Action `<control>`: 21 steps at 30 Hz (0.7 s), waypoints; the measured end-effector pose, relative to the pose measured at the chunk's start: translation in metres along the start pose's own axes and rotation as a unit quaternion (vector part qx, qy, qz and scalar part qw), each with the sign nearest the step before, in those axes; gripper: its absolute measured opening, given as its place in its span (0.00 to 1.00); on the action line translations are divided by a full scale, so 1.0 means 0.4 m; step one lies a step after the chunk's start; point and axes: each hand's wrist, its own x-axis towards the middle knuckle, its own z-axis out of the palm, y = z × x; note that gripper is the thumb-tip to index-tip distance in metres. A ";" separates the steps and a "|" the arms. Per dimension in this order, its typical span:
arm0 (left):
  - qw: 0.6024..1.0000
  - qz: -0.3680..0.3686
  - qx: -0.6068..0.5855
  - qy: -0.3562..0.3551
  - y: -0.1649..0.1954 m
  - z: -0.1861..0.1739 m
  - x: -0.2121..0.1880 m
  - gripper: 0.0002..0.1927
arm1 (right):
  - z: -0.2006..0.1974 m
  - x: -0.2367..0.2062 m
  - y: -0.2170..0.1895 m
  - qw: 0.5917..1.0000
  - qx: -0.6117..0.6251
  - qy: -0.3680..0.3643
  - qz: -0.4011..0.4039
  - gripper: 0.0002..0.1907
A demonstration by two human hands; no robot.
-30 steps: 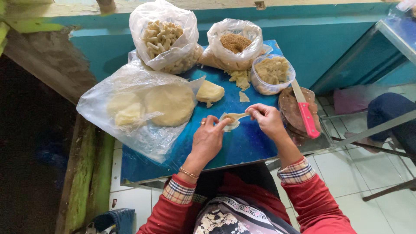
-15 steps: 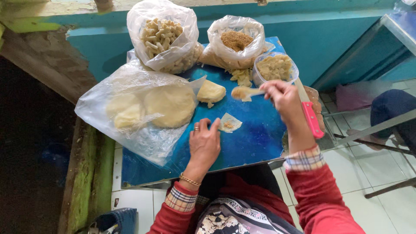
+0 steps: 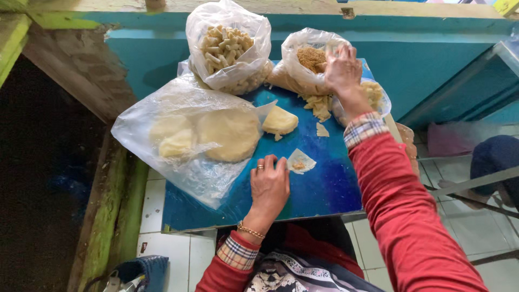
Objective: The person sits at a small blue table and repeatedly assembles filled pastries. They take pieces of dough, flatten and stretch them into thin squares by hand, scoop brown filling from a plastic container onto a wrapper, then fold and pinch the wrapper closed around the filling, setting finished pieces aside.
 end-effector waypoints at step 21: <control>0.984 -0.097 -0.128 -0.074 -0.034 0.079 0.058 0.07 | -0.412 -0.404 -0.284 0.876 0.346 -0.240 0.235 0.07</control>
